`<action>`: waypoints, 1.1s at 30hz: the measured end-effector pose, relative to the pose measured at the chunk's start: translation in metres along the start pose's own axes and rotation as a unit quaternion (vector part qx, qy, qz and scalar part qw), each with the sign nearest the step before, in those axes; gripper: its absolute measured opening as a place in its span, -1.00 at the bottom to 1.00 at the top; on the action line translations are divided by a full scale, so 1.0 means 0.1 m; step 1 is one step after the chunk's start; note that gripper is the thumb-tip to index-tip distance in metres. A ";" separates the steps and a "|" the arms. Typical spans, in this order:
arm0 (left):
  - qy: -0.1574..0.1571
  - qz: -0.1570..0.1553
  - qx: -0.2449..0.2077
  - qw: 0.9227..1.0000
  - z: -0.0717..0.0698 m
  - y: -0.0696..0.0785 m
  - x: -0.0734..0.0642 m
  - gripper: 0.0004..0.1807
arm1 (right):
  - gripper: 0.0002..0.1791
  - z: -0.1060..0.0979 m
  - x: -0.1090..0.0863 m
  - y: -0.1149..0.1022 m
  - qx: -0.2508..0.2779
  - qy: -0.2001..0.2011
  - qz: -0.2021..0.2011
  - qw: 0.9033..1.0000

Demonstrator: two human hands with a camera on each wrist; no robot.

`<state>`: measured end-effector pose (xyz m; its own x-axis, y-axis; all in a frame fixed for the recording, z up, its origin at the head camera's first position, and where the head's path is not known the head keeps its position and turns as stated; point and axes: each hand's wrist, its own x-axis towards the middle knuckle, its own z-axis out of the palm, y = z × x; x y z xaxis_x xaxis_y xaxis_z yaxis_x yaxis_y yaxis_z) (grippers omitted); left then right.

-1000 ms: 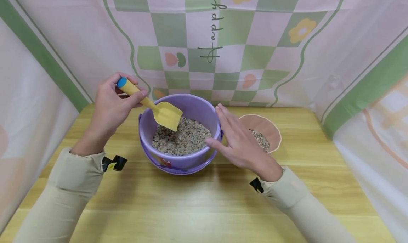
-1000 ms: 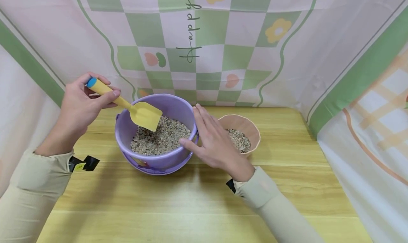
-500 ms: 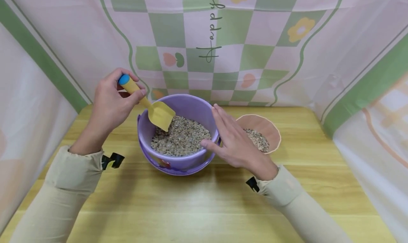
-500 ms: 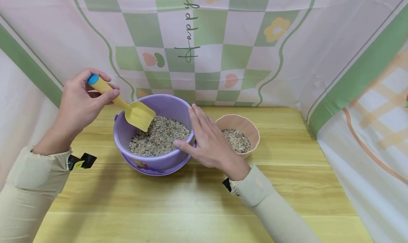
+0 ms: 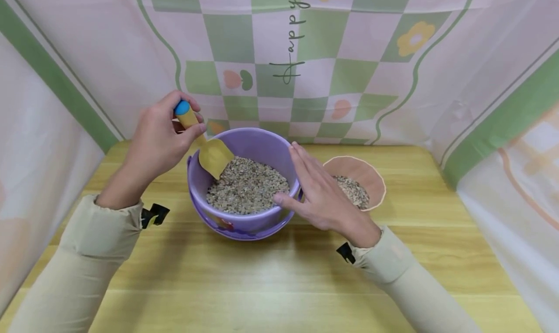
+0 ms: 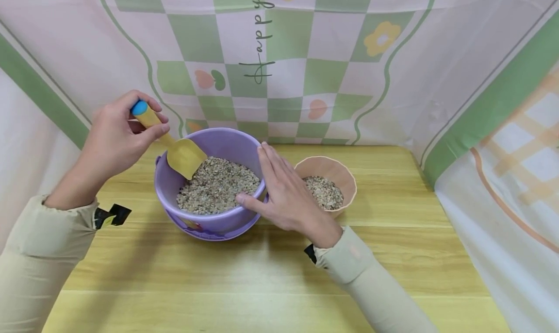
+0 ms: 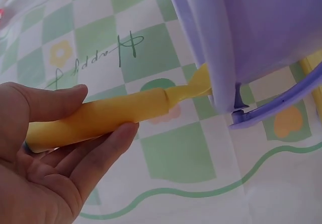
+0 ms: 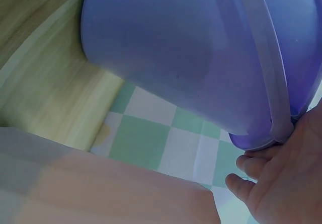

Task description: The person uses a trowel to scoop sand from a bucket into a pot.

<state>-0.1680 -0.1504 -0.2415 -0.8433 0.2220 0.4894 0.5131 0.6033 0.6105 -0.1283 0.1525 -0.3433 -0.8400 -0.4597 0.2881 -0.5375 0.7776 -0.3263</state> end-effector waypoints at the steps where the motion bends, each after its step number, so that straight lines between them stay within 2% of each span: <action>1: -0.002 0.001 -0.001 1.000 0.00 0.00 0.00 -0.77 | 0.08 0.00 0.00 0.00 -0.004 -0.001 -0.001 1.000; 8: -0.016 0.012 0.016 1.000 0.00 0.04 0.03 -0.78 | 0.07 -0.02 0.00 0.00 -0.031 -0.008 -0.005 0.999; 18: -0.024 0.039 0.076 0.996 0.04 0.10 0.03 -0.78 | 0.06 -0.02 0.00 -0.01 -0.018 -0.016 0.001 1.000; 33: -0.056 0.042 0.102 0.992 0.10 0.11 0.07 -0.82 | 0.04 0.00 -0.01 0.00 -0.016 -0.004 -0.005 1.000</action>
<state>-0.1694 -0.1343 -0.2377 -0.8177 0.3540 0.4539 0.5481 0.7198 0.4261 -0.1271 0.1526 -0.3438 -0.8347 -0.4714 0.2845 -0.5441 0.7855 -0.2948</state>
